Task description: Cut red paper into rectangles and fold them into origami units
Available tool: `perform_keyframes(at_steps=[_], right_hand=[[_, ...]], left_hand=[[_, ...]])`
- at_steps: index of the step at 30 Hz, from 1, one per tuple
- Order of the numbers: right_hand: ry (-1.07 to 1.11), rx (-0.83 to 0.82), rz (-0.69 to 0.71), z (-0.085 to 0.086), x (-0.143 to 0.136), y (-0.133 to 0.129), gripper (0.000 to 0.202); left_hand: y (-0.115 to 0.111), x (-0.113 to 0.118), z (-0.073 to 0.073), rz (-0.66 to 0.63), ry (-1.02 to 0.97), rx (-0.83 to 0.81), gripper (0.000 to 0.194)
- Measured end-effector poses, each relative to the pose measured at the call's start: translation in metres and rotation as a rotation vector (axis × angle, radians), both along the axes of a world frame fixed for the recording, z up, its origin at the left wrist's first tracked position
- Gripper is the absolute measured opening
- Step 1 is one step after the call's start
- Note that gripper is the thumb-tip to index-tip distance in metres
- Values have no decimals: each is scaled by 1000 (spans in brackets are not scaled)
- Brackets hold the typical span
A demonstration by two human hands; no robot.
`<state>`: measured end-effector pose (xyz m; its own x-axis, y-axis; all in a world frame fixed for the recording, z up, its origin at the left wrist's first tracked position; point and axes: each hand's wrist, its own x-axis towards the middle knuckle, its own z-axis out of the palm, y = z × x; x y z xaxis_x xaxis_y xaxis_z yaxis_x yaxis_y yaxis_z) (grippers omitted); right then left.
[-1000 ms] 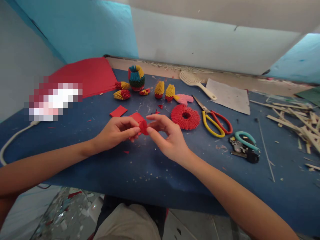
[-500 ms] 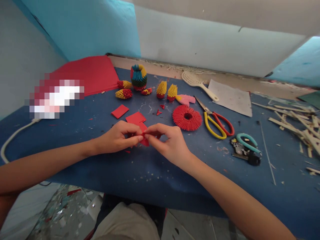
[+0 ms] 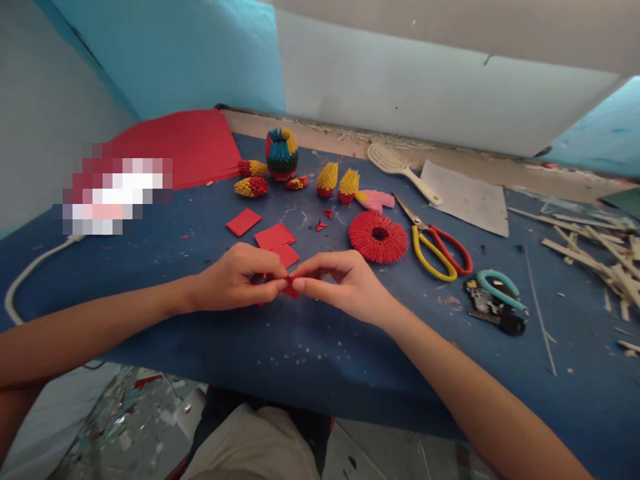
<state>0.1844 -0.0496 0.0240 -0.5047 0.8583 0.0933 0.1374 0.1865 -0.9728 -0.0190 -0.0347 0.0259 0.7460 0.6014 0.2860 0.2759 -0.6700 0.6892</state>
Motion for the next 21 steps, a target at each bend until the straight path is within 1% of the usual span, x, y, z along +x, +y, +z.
perform_keyframes(at_steps=[4,8,13,15,21], right_hand=[[-43,-2,17,0,1,0,14],[-56,-7,43,-1,2,1,9],[-113,34,28,0,1,-1,11],[-163,108,-6,0,-1,-2,10],[-313,418,-120,-3,-6,-7,5]], left_hand=[[0,-1,0,-16,26,46,15],[0,-1,-2,-30,33,64,15],[1,-1,-6,-22,14,86,16],[1,0,-7,-20,14,108,17],[-1,1,-11,21,106,216,20]])
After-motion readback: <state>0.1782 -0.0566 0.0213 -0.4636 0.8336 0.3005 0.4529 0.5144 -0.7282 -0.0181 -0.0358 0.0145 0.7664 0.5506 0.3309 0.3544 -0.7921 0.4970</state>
